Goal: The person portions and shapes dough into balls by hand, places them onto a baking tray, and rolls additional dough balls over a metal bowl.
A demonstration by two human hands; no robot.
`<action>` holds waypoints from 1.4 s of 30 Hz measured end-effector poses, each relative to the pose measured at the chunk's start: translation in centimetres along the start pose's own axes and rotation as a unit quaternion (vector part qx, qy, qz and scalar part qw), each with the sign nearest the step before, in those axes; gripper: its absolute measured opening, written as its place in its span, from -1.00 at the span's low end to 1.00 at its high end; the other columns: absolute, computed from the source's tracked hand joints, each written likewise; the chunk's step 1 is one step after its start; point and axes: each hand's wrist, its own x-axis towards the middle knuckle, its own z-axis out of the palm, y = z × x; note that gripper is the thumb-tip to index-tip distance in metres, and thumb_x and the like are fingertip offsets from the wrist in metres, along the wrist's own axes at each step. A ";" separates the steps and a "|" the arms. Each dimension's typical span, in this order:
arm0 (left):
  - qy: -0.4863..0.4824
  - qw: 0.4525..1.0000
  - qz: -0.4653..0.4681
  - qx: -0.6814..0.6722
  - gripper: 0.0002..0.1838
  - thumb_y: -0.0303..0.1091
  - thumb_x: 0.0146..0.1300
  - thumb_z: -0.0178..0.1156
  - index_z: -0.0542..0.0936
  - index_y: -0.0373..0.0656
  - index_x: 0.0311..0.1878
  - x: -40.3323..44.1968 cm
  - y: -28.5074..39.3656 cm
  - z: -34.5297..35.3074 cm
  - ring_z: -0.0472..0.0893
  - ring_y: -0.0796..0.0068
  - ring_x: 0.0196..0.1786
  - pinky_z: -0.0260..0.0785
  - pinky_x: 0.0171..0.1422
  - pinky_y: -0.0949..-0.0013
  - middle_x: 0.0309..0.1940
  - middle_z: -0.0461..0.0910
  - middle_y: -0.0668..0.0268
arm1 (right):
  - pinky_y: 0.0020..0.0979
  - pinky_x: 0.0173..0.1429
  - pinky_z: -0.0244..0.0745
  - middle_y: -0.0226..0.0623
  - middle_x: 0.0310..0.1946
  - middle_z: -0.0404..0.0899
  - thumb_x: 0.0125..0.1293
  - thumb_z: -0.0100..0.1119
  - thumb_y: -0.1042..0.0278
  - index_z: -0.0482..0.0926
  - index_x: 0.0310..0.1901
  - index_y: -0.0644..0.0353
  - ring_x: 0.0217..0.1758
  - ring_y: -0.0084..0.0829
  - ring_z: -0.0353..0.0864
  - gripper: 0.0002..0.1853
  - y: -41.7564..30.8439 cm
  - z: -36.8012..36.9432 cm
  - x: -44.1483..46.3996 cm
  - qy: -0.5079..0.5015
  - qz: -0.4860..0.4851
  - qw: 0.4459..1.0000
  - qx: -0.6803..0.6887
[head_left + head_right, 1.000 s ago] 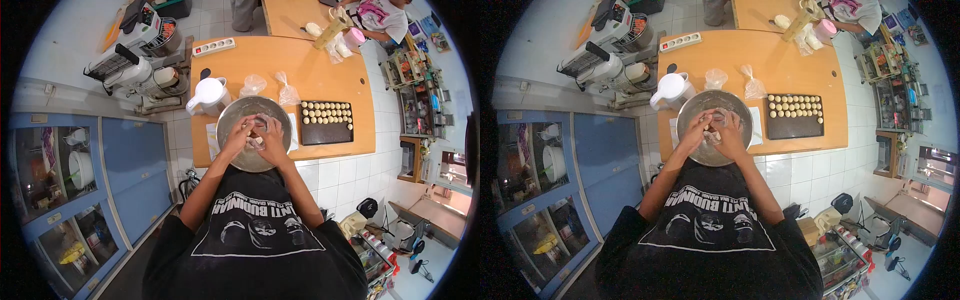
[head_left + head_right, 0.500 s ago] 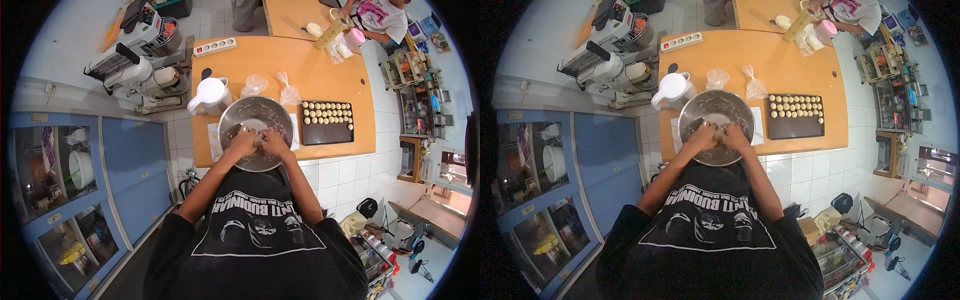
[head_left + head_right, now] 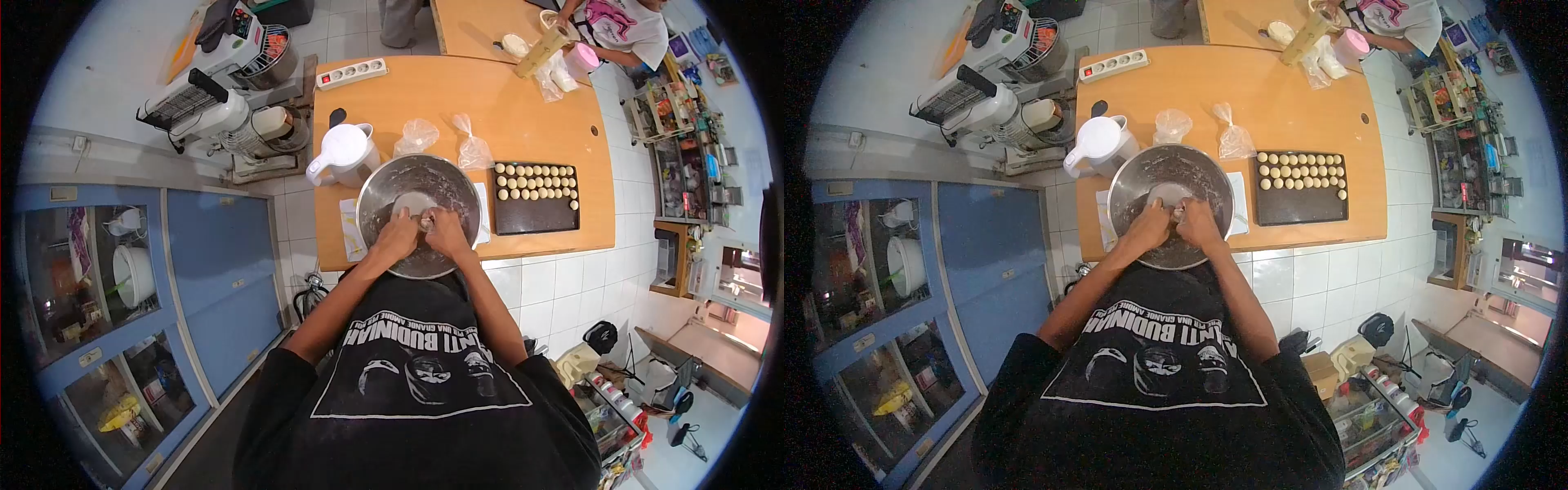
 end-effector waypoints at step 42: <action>0.077 0.572 -0.004 -0.817 -0.23 0.17 0.68 -0.23 0.18 -0.36 0.58 -1.5 4.9 -10.1 0.36 0.04 0.58 0.20 0.69 0.09 0.52 0.36 -0.11 | -0.05 0.40 0.20 -0.31 0.05 0.70 0.25 0.37 0.34 0.73 0.02 0.09 0.25 -0.16 0.56 -0.71 -11.5 -2.9 -3.2 0.202 -0.205 0.953 -0.094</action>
